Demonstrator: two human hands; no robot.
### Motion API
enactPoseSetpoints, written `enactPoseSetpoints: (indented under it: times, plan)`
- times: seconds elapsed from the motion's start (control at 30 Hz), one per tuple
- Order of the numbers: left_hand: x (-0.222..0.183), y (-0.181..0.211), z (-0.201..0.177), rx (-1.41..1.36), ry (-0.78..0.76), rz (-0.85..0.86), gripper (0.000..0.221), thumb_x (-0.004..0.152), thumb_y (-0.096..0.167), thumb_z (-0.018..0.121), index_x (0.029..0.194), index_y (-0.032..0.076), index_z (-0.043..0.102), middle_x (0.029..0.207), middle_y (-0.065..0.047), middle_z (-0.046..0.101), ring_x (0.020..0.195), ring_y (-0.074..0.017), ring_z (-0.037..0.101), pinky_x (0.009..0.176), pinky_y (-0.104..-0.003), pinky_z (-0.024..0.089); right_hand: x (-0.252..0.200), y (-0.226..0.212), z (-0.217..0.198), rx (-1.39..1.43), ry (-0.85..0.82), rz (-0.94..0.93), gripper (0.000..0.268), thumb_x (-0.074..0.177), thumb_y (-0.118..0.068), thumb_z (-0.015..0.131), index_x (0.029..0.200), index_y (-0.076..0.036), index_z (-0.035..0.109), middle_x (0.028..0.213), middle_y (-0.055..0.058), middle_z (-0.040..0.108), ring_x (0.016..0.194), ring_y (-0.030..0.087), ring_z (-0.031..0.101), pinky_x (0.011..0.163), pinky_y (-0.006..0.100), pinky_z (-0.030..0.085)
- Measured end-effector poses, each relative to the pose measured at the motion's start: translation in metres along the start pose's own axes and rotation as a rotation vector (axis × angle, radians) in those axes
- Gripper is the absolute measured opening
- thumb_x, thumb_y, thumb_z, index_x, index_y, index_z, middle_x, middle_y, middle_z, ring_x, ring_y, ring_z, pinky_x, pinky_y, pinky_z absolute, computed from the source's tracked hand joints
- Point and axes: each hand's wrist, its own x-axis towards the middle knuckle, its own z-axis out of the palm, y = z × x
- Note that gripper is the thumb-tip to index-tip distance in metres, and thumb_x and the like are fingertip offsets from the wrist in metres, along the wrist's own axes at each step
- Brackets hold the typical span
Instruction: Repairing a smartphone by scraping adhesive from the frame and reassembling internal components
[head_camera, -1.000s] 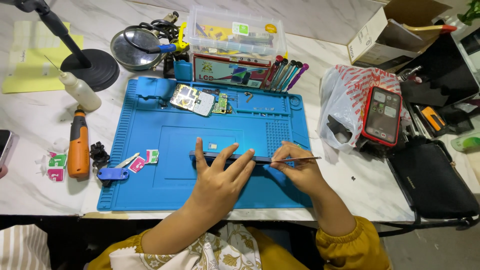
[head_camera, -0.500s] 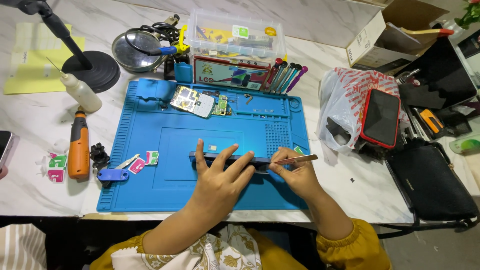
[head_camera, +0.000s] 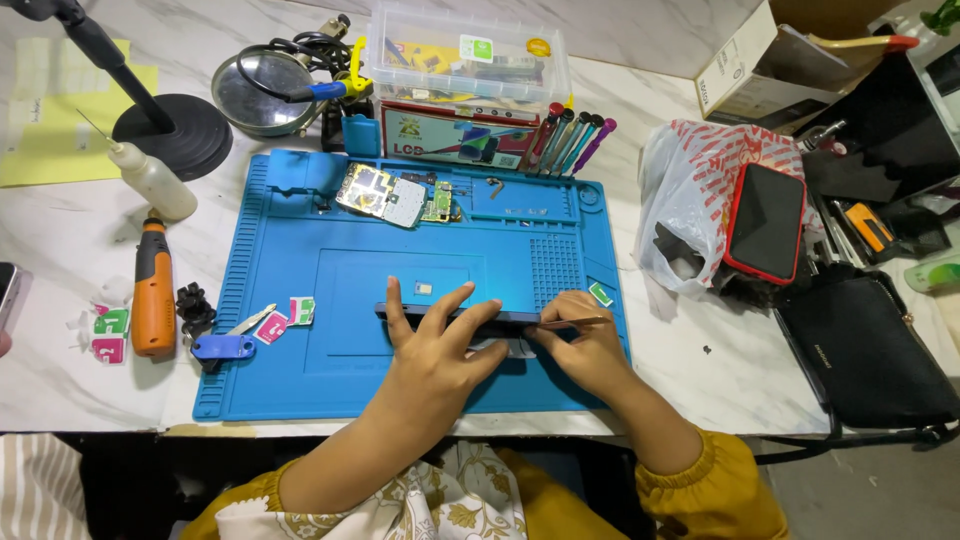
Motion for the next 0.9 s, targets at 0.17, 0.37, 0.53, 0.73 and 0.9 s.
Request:
enactPoseSetpoints:
  times: [0.17, 0.37, 0.53, 0.73, 0.9]
  plan:
    - [0.003, 0.004, -0.010, 0.001, -0.056, 0.002, 0.022, 0.081, 0.001, 0.074, 0.092, 0.020, 0.068, 0.133, -0.012, 0.055, 0.131, -0.0441, 0.052, 0.105, -0.090, 0.011, -0.006, 0.014, 0.004, -0.074, -0.009, 0.051, 0.022, 0.087, -0.025, 0.080, 0.078, -0.014, 0.063, 0.076, -0.001, 0.063, 0.088, 0.023, 0.061, 0.084, 0.038, 0.046]
    - [0.004, 0.006, -0.016, 0.004, -0.123, 0.035, 0.015, 0.075, 0.011, 0.081, 0.077, 0.020, 0.069, 0.136, -0.013, 0.054, 0.133, -0.0469, 0.048, 0.102, -0.093, 0.014, -0.003, 0.003, 0.002, -0.040, -0.004, 0.132, 0.019, 0.084, -0.025, 0.082, 0.085, -0.015, 0.066, 0.083, -0.002, 0.068, 0.087, 0.019, 0.064, 0.079, 0.033, 0.049]
    - [-0.001, 0.004, -0.016, 0.012, -0.203, 0.058, 0.013, 0.073, 0.014, 0.081, 0.071, 0.023, 0.071, 0.137, -0.013, 0.055, 0.138, -0.0505, 0.039, 0.105, -0.091, 0.012, -0.003, -0.002, -0.002, 0.001, 0.003, 0.144, 0.018, 0.088, -0.028, 0.076, 0.095, -0.015, 0.066, 0.086, 0.001, 0.065, 0.074, 0.016, 0.059, 0.067, 0.032, 0.045]
    - [-0.007, 0.000, -0.014, -0.003, -0.168, 0.098, 0.019, 0.080, 0.029, 0.084, 0.068, 0.024, 0.070, 0.142, -0.012, 0.054, 0.142, -0.0511, 0.035, 0.105, -0.090, 0.012, 0.007, -0.005, -0.025, 0.304, -0.068, 0.231, 0.012, 0.096, -0.014, 0.057, 0.106, -0.008, 0.060, 0.101, 0.005, 0.060, 0.093, 0.016, 0.063, 0.083, 0.028, 0.057]
    - [-0.008, 0.002, -0.023, -0.019, -0.245, 0.116, 0.010, 0.077, 0.019, 0.082, 0.074, 0.023, 0.074, 0.142, -0.013, 0.052, 0.144, -0.0520, 0.031, 0.108, -0.089, 0.009, 0.020, -0.009, -0.046, -0.123, -0.055, 0.545, 0.064, 0.086, -0.023, 0.076, 0.144, -0.021, 0.048, 0.076, 0.001, 0.059, 0.066, 0.014, 0.055, 0.066, 0.031, 0.044]
